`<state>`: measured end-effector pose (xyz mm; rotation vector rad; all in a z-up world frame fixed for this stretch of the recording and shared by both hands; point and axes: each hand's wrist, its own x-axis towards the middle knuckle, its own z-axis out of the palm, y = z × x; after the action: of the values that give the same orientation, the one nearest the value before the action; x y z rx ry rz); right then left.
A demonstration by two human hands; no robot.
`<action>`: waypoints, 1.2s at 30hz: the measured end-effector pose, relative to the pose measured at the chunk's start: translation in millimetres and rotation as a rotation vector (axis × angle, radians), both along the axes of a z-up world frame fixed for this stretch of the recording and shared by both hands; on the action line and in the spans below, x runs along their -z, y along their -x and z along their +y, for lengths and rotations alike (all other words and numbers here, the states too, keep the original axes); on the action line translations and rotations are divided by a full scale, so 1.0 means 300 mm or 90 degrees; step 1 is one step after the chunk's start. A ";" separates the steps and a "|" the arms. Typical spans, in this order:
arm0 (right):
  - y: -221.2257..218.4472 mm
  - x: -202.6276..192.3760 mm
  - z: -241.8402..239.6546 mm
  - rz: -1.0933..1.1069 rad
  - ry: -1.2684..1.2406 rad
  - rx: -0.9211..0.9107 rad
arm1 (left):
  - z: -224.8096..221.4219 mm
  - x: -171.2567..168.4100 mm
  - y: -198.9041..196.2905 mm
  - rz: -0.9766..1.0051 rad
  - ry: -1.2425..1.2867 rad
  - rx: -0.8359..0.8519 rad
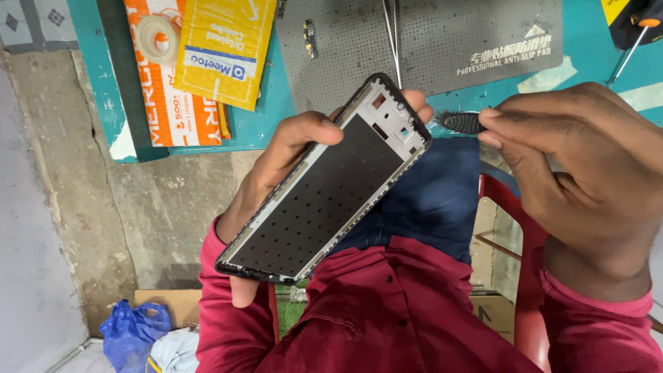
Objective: The person cleans the interior of a disassembled smartphone chassis using tweezers to remove debris, a brush to sweep surfaces, and a liquid solvent applied from a bottle. The person rotates the chassis to access different edges and corners while working at a bench.
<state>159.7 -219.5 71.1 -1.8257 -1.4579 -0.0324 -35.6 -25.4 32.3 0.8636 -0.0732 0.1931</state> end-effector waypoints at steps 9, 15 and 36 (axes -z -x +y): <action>-0.008 0.013 -0.007 -0.029 0.020 -0.003 | 0.008 0.000 0.010 -0.034 0.064 0.038; -0.014 0.015 0.000 -0.049 0.028 0.003 | 0.006 0.006 0.002 -0.041 0.050 0.031; -0.161 0.175 0.099 -0.084 0.019 0.062 | 0.028 0.133 -0.061 -0.121 -0.246 -0.239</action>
<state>207.8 -189.8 18.5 -1.9488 -1.4647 -0.1835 -17.2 -16.9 -7.6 1.2390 -0.1292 0.6281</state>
